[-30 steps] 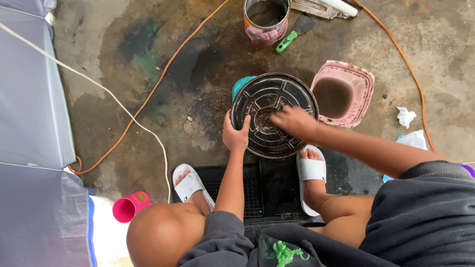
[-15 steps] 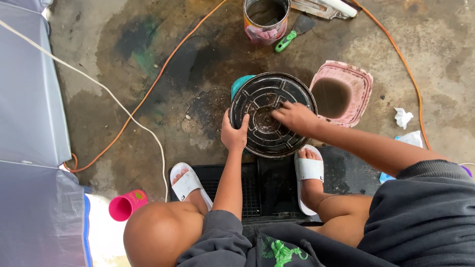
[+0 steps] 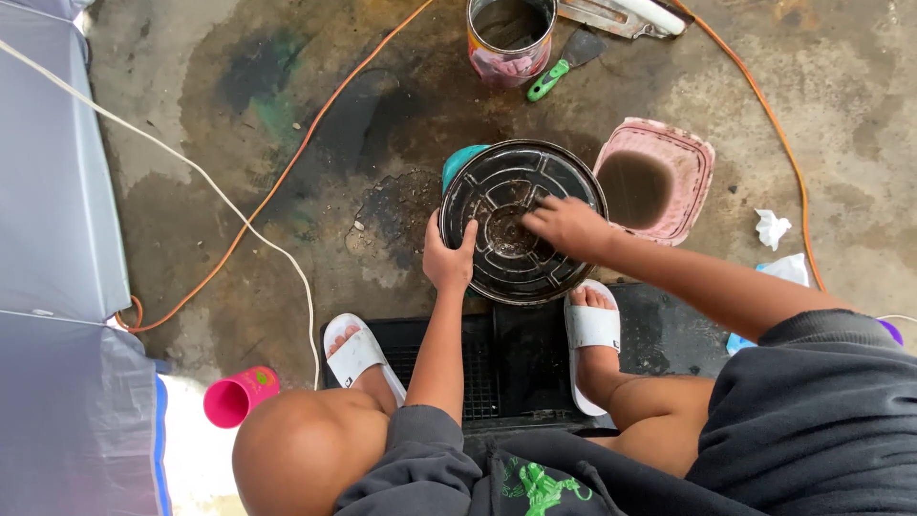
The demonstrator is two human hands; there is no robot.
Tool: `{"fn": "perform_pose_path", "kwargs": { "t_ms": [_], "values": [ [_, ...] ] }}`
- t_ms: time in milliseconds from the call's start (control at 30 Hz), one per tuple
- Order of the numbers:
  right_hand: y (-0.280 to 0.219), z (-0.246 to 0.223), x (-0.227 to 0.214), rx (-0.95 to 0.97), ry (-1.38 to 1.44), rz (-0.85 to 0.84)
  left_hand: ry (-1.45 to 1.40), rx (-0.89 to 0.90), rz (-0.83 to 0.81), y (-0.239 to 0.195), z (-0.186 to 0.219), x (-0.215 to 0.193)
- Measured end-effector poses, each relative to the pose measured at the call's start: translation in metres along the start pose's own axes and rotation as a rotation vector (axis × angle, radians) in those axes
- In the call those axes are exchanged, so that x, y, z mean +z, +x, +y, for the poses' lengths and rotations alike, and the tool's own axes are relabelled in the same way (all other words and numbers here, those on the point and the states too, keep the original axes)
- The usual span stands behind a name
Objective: The person scrubs a black circular metal stove burner grate with a brown abrasive sponge. The person holds the grate with their left hand while scrubbing the surface with their right hand. The person rotates the grate to clean different sections.
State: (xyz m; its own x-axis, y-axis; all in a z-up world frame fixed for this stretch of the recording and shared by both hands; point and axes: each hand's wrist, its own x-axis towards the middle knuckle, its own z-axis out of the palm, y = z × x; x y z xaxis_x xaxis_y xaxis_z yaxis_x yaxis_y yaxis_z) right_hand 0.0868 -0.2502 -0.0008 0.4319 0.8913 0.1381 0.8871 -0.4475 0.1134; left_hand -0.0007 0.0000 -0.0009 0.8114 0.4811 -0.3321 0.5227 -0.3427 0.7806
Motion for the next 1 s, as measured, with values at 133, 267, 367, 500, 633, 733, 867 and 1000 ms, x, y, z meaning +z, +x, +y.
{"fn": "perform_pose_path", "kwargs": {
  "t_ms": [133, 267, 367, 500, 633, 733, 867, 1000],
  "values": [
    [-0.002, -0.029, 0.006, 0.023, -0.046, -0.053, -0.008, 0.006, -0.005, -0.001, 0.003, -0.002],
    [-0.004, -0.012, 0.011, -0.007, 0.125, -0.047, 0.002, -0.01, -0.007, 0.0, 0.0, 0.0],
    [-0.006, -0.022, 0.017, 0.007, 0.089, -0.049, 0.003, -0.003, -0.003, -0.001, 0.0, -0.002],
    [-0.021, -0.027, 0.043, -0.005, 0.126, -0.002, 0.004, -0.011, -0.008, 0.001, 0.0, 0.0],
    [-0.008, 0.0, 0.03, 0.046, -0.019, 0.051, 0.002, -0.012, -0.013, -0.001, 0.003, -0.004],
    [-0.007, -0.013, 0.027, -0.016, 0.137, 0.042, 0.006, -0.02, -0.021, 0.0, 0.005, -0.003],
    [-0.008, -0.001, 0.028, -0.051, 0.171, 0.045, 0.0, -0.026, -0.019, -0.001, 0.001, -0.002],
    [-0.013, -0.023, 0.046, -0.053, 0.214, 0.081, -0.01, -0.021, -0.015, -0.003, 0.005, -0.004]
  ]
}}
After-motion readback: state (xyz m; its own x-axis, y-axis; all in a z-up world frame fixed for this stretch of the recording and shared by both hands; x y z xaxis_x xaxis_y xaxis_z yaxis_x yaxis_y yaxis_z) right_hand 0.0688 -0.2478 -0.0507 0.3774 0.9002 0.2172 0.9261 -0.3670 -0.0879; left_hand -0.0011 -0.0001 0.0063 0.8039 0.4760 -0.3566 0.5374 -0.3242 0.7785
